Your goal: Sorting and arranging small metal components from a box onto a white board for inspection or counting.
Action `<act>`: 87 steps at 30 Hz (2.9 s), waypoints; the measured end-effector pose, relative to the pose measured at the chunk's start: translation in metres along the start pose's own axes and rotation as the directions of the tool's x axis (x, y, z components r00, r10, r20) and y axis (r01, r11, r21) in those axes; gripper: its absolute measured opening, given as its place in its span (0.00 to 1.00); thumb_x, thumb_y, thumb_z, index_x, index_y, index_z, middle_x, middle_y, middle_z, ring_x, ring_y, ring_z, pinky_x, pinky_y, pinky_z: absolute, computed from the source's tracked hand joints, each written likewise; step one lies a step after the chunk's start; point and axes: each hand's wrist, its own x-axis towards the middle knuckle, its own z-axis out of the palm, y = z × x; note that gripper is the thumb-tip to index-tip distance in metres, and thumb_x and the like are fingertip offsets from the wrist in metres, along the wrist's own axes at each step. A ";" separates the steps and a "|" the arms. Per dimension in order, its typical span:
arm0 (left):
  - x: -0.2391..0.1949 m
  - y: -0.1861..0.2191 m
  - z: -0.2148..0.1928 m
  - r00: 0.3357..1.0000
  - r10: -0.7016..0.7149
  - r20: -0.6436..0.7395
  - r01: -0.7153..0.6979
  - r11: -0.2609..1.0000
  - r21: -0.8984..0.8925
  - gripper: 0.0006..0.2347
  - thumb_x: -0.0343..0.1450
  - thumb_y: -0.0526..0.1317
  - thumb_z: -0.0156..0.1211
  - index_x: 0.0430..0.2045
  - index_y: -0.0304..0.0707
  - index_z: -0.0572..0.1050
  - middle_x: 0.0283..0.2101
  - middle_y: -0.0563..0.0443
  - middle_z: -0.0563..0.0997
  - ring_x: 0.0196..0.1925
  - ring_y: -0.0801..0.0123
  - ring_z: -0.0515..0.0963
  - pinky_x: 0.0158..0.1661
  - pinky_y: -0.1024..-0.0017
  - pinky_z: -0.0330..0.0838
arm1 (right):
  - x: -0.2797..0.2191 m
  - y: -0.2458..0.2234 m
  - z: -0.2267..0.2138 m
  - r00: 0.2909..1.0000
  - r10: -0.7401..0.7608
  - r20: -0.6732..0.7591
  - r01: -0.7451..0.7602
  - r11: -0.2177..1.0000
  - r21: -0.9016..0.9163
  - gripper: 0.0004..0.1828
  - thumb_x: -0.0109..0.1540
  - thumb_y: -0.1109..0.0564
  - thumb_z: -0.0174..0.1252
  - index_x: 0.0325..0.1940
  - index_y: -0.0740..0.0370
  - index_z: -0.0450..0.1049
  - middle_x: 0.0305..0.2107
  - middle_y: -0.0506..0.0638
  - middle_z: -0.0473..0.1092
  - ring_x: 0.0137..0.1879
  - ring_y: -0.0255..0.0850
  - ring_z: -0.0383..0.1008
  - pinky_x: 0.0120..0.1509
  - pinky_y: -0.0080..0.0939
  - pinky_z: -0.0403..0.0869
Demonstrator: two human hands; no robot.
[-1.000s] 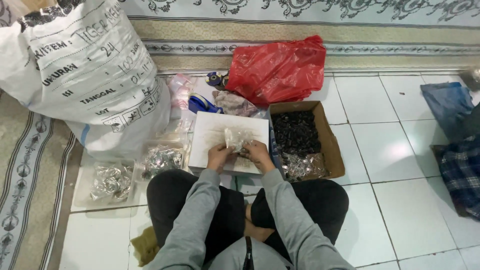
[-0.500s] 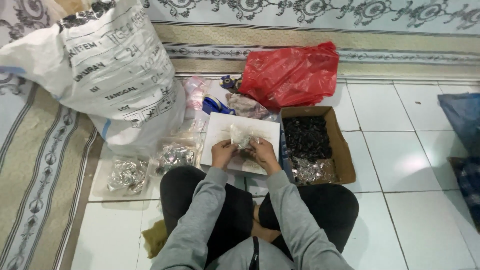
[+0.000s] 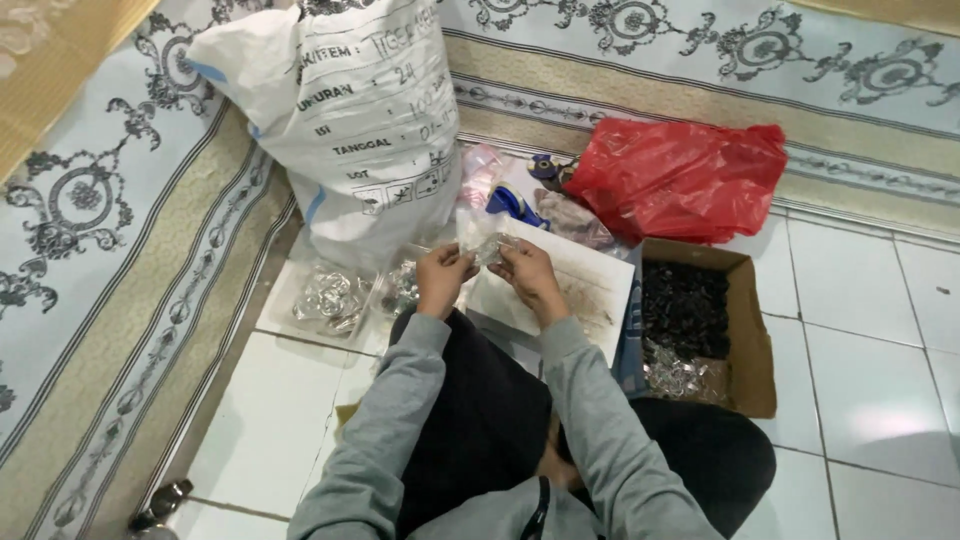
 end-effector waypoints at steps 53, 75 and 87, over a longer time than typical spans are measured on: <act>0.004 -0.030 -0.217 0.937 0.220 -0.272 0.230 0.197 0.953 0.20 0.72 0.36 0.55 0.60 0.27 0.71 0.63 0.28 0.63 0.65 0.41 0.63 0.61 0.46 0.58 | -0.068 0.093 0.193 0.882 0.143 0.449 0.285 0.597 -0.750 0.27 0.62 0.57 0.57 0.65 0.73 0.70 0.50 0.68 0.75 0.59 0.59 0.77 0.60 0.56 0.77; 0.024 0.001 -0.053 0.839 0.304 0.451 -0.517 0.186 0.836 0.26 0.75 0.51 0.55 0.57 0.22 0.75 0.59 0.18 0.70 0.63 0.29 0.70 0.61 0.44 0.64 | -0.082 0.001 -0.067 0.870 -0.413 0.269 0.410 0.303 -0.860 0.16 0.66 0.60 0.52 0.57 0.67 0.75 0.49 0.64 0.71 0.58 0.62 0.75 0.57 0.53 0.77; -0.035 -0.111 0.138 0.743 -0.093 0.662 -0.668 -0.066 0.741 0.29 0.77 0.54 0.44 0.70 0.33 0.58 0.74 0.27 0.54 0.78 0.40 0.50 0.72 0.43 0.44 | -0.113 -0.036 -0.251 0.973 -0.215 0.087 0.165 0.377 -0.911 0.18 0.67 0.55 0.58 0.59 0.64 0.76 0.47 0.63 0.75 0.52 0.56 0.79 0.54 0.49 0.79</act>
